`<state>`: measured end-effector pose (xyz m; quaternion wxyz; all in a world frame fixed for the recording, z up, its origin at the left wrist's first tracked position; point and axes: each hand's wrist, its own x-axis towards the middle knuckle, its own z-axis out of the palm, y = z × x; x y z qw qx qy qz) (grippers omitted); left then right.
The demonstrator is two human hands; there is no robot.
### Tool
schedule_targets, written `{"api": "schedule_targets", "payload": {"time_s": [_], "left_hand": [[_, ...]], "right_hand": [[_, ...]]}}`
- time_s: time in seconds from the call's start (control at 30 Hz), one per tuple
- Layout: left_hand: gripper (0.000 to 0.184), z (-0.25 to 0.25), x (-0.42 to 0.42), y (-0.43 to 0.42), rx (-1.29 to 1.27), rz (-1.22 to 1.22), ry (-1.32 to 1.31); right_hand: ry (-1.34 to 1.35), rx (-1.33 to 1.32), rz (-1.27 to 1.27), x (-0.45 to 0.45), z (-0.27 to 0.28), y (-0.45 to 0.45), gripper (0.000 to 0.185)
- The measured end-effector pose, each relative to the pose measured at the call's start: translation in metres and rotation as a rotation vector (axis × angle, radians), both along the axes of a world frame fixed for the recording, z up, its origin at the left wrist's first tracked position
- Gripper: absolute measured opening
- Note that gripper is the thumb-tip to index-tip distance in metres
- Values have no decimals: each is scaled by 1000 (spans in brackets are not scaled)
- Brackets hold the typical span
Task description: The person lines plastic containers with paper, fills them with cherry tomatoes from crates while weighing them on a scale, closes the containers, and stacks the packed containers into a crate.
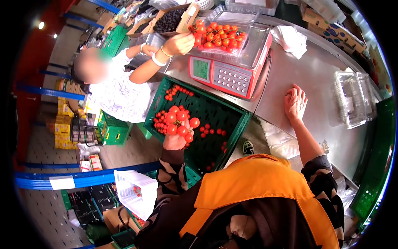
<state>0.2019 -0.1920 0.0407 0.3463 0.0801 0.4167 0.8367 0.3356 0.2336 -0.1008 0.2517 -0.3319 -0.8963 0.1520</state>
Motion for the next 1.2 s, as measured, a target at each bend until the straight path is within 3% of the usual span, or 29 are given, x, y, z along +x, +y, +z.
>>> {"api": "schedule_targets", "payload": {"time_s": [0.07, 0.2, 0.37, 0.47, 0.6, 0.67, 0.73, 0.8, 1.0, 1.2], "left_hand": [[24, 22, -15, 14, 105, -215, 39], [28, 35, -36, 27, 81, -304, 124], [26, 49, -48, 48, -27, -175, 233], [30, 67, -67, 59, -92, -241, 419], [20, 104, -108, 93, -438, -197, 748], [14, 91, -162, 105, -637, -132, 1156], [12, 132, -151, 152, -888, -87, 1165], [16, 129, -169, 188, -795, 31, 1729], [11, 85, -183, 255, -945, -147, 2190], [17, 52, -183, 249, -914, -112, 1958]], "right_hand": [[11, -12, 2, 1, -1, 1, 14], [16, -34, -5, 1, 0, 3, 14], [57, -47, 3, 2, -1, 4, 13], [82, -38, 8, 3, -1, 4, 13], [62, -31, -5, 2, 2, 2, 14], [49, -46, -3, 2, 6, 1, 14], [36, -55, -7, 1, 5, 1, 13], [24, -40, -4, 1, 1, 2, 13], [32, -25, -4, 1, 2, 2, 15], [30, -42, 3, 0, 7, 1, 15]]}}
